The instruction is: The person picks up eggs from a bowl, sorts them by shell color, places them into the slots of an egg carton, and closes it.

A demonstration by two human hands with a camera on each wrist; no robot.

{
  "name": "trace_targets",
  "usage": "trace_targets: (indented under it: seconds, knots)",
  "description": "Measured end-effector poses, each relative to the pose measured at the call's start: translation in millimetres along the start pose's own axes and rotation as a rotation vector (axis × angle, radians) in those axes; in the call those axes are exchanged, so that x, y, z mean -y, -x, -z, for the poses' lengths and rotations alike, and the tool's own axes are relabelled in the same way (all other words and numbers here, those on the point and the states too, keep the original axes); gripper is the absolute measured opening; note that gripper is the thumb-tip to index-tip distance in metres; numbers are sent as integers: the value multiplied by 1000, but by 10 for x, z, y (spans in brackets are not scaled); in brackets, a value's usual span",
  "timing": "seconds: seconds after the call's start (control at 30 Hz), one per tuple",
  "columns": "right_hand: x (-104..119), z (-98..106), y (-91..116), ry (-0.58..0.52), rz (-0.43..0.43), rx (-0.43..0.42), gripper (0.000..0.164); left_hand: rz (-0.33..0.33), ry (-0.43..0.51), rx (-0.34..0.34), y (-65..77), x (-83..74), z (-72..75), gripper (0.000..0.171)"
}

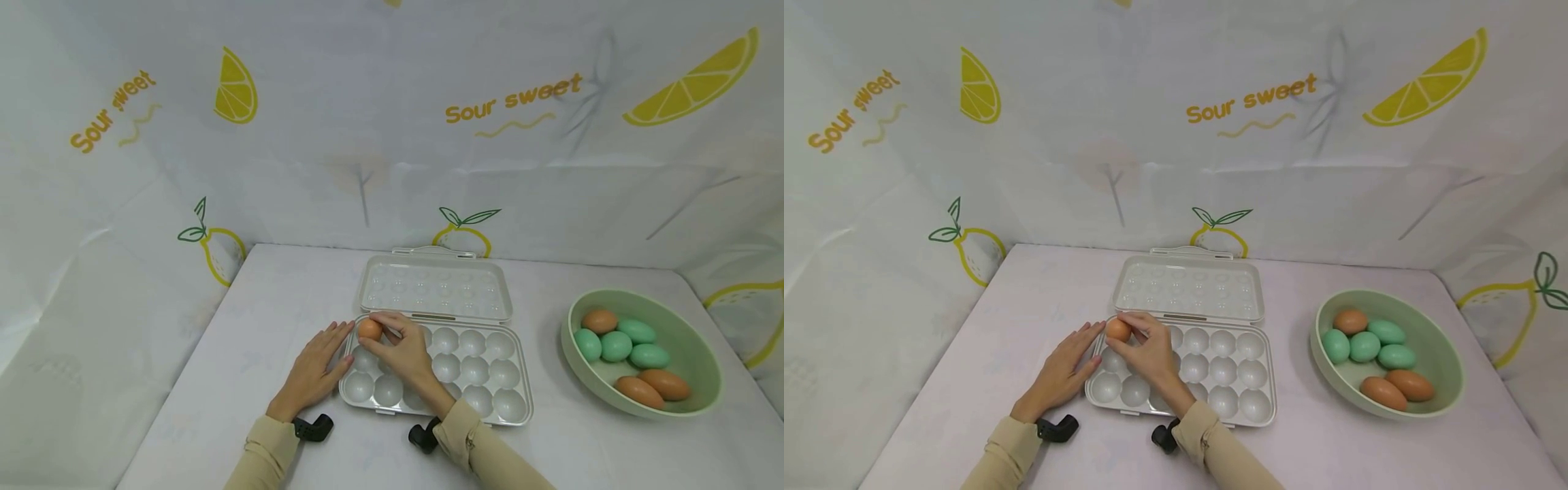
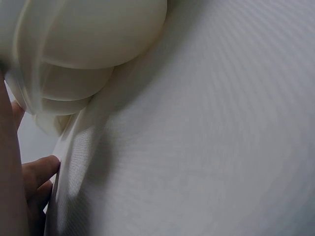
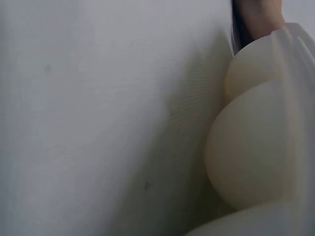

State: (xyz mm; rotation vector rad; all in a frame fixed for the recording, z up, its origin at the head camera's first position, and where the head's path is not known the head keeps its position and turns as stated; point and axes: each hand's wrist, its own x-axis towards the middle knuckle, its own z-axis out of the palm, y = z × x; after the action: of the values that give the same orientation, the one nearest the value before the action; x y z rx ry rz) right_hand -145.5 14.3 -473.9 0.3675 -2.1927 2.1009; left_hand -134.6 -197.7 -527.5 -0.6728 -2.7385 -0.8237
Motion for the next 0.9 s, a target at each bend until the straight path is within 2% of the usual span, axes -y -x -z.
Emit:
trace_targets:
  seconds: [0.1, 0.37, 0.5, 0.63, 0.7, 0.9]
  knots:
    - [-33, -3, 2, 2, -12, -1, 41, 8, -4, 8, 2, 0, -4, 64]
    - [-104, 2, -5, 56, -5, -11, 24, -3, -3, -5, 1, -2, -6, 62]
    - [-135, 2, -18, 91, 8, 2, 28, 12, 2, 11, -1, -5, -4, 62]
    - [-144, -13, -29, 60, -13, 35, 34, 26, 2, 24, -3, -2, -4, 62]
    - [-147, -25, -36, 73, 6, 42, 36, 29, 2, 24, -3, 0, -3, 62]
    - [-165, -50, -60, 191, 68, 26, 40, 20, -4, 17, -8, 3, -7, 62]
